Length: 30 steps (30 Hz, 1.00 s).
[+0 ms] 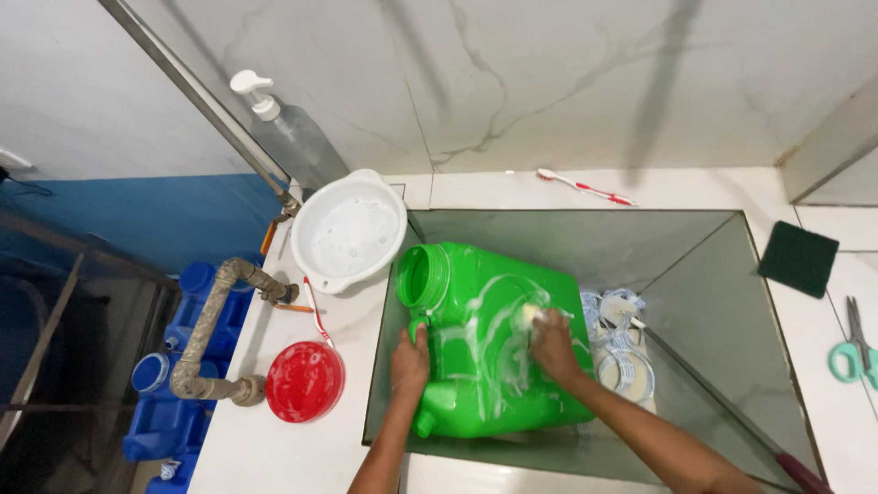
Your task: The person uses scissors to cut a label off a green plastic container, then scrubs the container with a soapy sponge. They rinse the container and its red lid under running water, shake the container to remove excess water, and place the lid back on.
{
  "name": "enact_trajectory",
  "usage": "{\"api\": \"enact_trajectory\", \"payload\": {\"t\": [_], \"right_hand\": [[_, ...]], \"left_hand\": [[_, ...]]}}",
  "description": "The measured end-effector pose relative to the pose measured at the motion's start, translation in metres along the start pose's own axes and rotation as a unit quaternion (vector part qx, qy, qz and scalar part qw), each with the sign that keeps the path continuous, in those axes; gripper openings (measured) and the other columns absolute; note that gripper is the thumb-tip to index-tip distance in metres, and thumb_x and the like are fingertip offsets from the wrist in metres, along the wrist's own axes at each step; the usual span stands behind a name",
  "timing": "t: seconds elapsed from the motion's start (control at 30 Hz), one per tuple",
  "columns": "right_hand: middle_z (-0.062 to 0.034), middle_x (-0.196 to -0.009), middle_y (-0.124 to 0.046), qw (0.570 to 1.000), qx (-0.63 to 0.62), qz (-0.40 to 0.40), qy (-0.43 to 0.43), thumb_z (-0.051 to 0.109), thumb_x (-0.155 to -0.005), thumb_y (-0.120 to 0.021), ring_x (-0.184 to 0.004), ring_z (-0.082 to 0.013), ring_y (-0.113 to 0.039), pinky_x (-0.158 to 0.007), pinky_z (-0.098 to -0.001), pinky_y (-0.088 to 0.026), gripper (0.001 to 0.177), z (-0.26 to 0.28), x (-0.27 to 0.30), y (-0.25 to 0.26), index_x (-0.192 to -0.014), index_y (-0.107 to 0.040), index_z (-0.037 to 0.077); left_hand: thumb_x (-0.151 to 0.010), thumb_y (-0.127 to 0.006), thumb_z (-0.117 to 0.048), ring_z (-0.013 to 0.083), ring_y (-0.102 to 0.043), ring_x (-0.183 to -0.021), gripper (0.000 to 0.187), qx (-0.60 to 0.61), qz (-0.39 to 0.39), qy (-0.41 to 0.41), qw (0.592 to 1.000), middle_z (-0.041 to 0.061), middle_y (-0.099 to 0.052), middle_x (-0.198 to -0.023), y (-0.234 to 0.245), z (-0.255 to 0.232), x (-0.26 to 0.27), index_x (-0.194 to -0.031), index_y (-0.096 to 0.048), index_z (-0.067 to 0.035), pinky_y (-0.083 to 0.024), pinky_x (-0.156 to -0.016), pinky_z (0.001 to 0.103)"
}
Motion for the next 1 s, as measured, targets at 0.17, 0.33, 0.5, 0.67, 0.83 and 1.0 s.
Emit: {"api": "enact_trajectory", "payload": {"t": [0.17, 0.33, 0.5, 0.67, 0.83, 1.0], "right_hand": [[-0.0206, -0.115, -0.058, 1.0, 0.013, 0.017, 0.008, 0.003, -0.08, -0.06, -0.11, -0.039, -0.052, -0.097, -0.0522, -0.04, 0.038, 0.052, 0.023, 0.003, -0.118, -0.067, 0.0], [-0.019, -0.129, -0.059, 0.979, -0.033, -0.034, 0.199, 0.007, -0.092, -0.058, -0.121, -0.0391, -0.053, -0.105, -0.0535, -0.04, 0.037, 0.169, -0.039, -0.012, -0.128, -0.063, 0.003], [-0.0259, -0.131, -0.052, 0.987, -0.077, -0.085, 0.112, 0.004, -0.088, -0.056, -0.122, -0.0427, -0.047, -0.104, -0.0534, -0.039, 0.046, 0.148, -0.06, 0.005, -0.134, -0.061, -0.002], [-0.0198, -0.137, -0.056, 0.971, -0.027, -0.093, 0.218, 0.004, -0.094, -0.056, -0.129, -0.0373, -0.048, -0.106, -0.0509, -0.039, 0.036, 0.152, -0.07, -0.001, -0.13, -0.061, -0.001], [-0.0226, -0.129, -0.057, 0.98, -0.029, -0.011, 0.194, 0.006, -0.082, -0.058, -0.121, -0.0423, -0.05, -0.102, -0.0554, -0.035, 0.046, 0.19, -0.021, -0.001, -0.127, -0.066, 0.002], [-0.02, -0.13, -0.062, 0.997, 0.006, -0.054, 0.057, 0.011, -0.103, -0.049, -0.125, -0.0399, -0.055, -0.11, -0.05, -0.041, 0.03, 0.098, -0.132, -0.042, -0.128, -0.062, 0.001]], "left_hand": [[-0.1, -0.04, -0.058, 0.0552, -0.064, -0.102, 0.067, 0.007, -0.013, 0.0, 1.0, 0.036, -0.068, -0.105, 0.001, 0.002, -0.003, -0.138, -0.052, -0.004, -0.051, -0.09, 0.06], [-0.101, -0.039, -0.059, 0.0538, -0.066, -0.101, 0.068, 0.001, -0.004, 0.008, 1.0, 0.036, -0.068, -0.105, -0.005, 0.009, -0.003, -0.135, -0.053, -0.002, -0.052, -0.09, 0.059], [-0.101, -0.039, -0.059, 0.054, -0.065, -0.101, 0.068, -0.015, -0.01, -0.006, 1.0, 0.035, -0.069, -0.104, 0.005, 0.005, -0.005, -0.133, -0.054, 0.0, -0.052, -0.089, 0.06], [-0.101, -0.041, -0.057, 0.0541, -0.066, -0.1, 0.067, 0.018, -0.014, -0.008, 1.0, 0.036, -0.068, -0.102, -0.001, 0.002, -0.005, -0.134, -0.053, 0.001, -0.052, -0.088, 0.059], [-0.101, -0.041, -0.057, 0.0533, -0.066, -0.1, 0.068, 0.009, -0.014, -0.019, 1.0, 0.036, -0.068, -0.102, 0.001, 0.005, -0.004, -0.134, -0.054, 0.001, -0.052, -0.089, 0.058], [-0.101, -0.041, -0.057, 0.054, -0.066, -0.099, 0.069, 0.0, -0.014, -0.012, 1.0, 0.037, -0.068, -0.102, 0.003, 0.005, -0.002, -0.138, -0.052, 0.001, -0.052, -0.088, 0.058]]}}
Point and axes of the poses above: each hand's wrist, its own x-axis away from the middle knuckle, its own y-axis out of the back of the hand, z = x × y, the point moved 5 cm from there along -x, towards the middle knuckle
